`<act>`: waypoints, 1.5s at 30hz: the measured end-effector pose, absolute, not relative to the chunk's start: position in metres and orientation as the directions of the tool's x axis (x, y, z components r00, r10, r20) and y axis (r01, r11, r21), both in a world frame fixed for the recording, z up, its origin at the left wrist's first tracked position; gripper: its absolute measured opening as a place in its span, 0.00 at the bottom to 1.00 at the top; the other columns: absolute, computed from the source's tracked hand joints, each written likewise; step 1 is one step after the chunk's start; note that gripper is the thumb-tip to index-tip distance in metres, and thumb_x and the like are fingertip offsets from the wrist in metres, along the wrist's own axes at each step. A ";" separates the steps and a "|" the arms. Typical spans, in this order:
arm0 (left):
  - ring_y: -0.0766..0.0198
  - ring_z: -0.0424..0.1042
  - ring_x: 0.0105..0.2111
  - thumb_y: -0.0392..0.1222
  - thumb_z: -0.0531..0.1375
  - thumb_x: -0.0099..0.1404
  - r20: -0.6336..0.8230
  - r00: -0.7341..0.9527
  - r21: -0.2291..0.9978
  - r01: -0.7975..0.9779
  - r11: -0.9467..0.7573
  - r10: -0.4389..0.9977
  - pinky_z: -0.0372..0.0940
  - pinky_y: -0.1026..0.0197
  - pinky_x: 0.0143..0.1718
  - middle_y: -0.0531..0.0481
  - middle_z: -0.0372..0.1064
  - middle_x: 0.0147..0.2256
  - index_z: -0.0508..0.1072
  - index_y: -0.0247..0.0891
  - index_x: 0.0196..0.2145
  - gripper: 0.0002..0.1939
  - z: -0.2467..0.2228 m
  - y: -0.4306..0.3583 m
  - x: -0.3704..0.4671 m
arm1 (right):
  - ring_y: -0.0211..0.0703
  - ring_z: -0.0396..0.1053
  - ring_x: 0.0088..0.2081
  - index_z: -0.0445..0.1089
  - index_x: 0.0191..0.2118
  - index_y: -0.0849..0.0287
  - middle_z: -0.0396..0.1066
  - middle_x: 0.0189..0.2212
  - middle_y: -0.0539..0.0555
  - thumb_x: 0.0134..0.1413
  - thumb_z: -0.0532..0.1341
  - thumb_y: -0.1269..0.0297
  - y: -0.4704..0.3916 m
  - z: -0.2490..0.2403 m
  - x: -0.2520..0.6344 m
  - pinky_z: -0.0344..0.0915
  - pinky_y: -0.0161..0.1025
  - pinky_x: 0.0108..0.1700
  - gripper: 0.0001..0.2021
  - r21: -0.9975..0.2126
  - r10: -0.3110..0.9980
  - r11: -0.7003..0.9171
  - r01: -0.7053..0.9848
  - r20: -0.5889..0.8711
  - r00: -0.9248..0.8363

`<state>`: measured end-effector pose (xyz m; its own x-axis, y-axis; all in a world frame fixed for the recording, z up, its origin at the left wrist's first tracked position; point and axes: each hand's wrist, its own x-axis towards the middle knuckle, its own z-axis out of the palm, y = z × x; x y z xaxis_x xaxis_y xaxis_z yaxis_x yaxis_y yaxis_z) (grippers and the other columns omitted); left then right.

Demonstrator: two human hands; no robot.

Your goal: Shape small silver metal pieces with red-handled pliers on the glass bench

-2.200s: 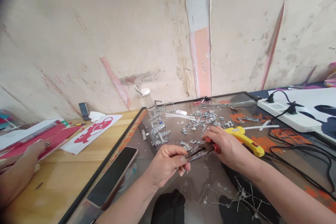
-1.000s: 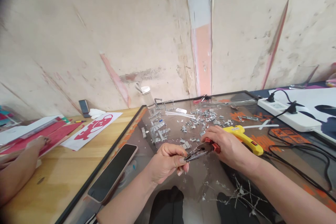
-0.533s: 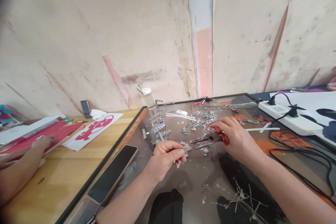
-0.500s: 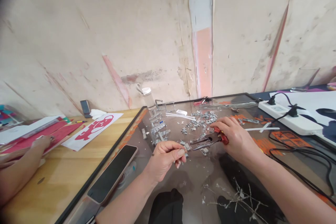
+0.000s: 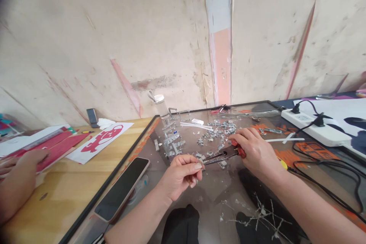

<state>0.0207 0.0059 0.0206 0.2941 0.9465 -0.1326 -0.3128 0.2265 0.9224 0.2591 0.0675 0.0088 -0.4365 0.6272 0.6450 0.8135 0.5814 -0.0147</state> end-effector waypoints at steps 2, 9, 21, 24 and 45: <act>0.75 0.60 0.12 0.42 0.67 0.46 -0.131 0.303 0.920 -0.316 0.229 0.944 0.53 0.70 0.13 0.50 0.68 0.16 0.74 0.30 0.22 0.10 0.020 0.006 0.021 | 0.47 0.62 0.42 0.66 0.42 0.54 0.67 0.39 0.54 0.48 0.52 0.76 0.067 0.009 0.259 0.63 0.43 0.41 0.16 -0.016 0.635 0.576 0.817 0.638 -0.436; 0.74 0.60 0.12 0.42 0.67 0.45 -0.139 0.305 0.911 -0.334 0.242 0.942 0.53 0.70 0.13 0.49 0.69 0.16 0.74 0.31 0.21 0.10 0.019 0.005 0.021 | 0.47 0.62 0.40 0.68 0.39 0.55 0.68 0.37 0.54 0.48 0.53 0.75 0.065 0.009 0.257 0.63 0.41 0.38 0.14 0.000 0.639 0.574 0.819 0.625 -0.448; 0.74 0.61 0.13 0.38 0.69 0.44 -0.186 0.341 0.790 -0.506 0.347 0.921 0.49 0.71 0.14 0.48 0.69 0.16 0.75 0.30 0.22 0.08 0.016 0.001 0.026 | 0.44 0.64 0.38 0.69 0.39 0.55 0.69 0.34 0.53 0.50 0.53 0.74 0.063 0.009 0.253 0.62 0.37 0.35 0.12 0.028 0.628 0.554 0.832 0.643 -0.439; 0.77 0.60 0.14 0.35 0.69 0.43 -0.244 0.354 0.684 -0.597 0.419 0.903 0.48 0.74 0.14 0.48 0.67 0.16 0.75 0.29 0.21 0.07 0.016 0.001 0.028 | 0.43 0.65 0.38 0.69 0.39 0.56 0.69 0.33 0.53 0.50 0.53 0.75 0.062 0.007 0.250 0.62 0.36 0.34 0.13 0.042 0.613 0.534 0.845 0.668 -0.421; 0.71 0.69 0.26 0.32 0.66 0.51 -0.112 0.359 0.598 -0.720 0.352 0.926 0.62 0.72 0.25 0.43 0.73 0.32 0.75 0.33 0.38 0.14 0.017 0.000 0.029 | 0.41 0.69 0.34 0.71 0.37 0.53 0.71 0.34 0.50 0.41 0.51 0.78 0.062 -0.006 0.239 0.62 0.35 0.29 0.19 -0.212 0.764 0.436 0.874 0.601 -0.235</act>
<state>0.0286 -0.0002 0.0168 0.3595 0.9264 -0.1121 -0.7205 0.3519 0.5976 0.2388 0.0623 -0.0059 -0.2353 0.7639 0.6010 0.8744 0.4363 -0.2123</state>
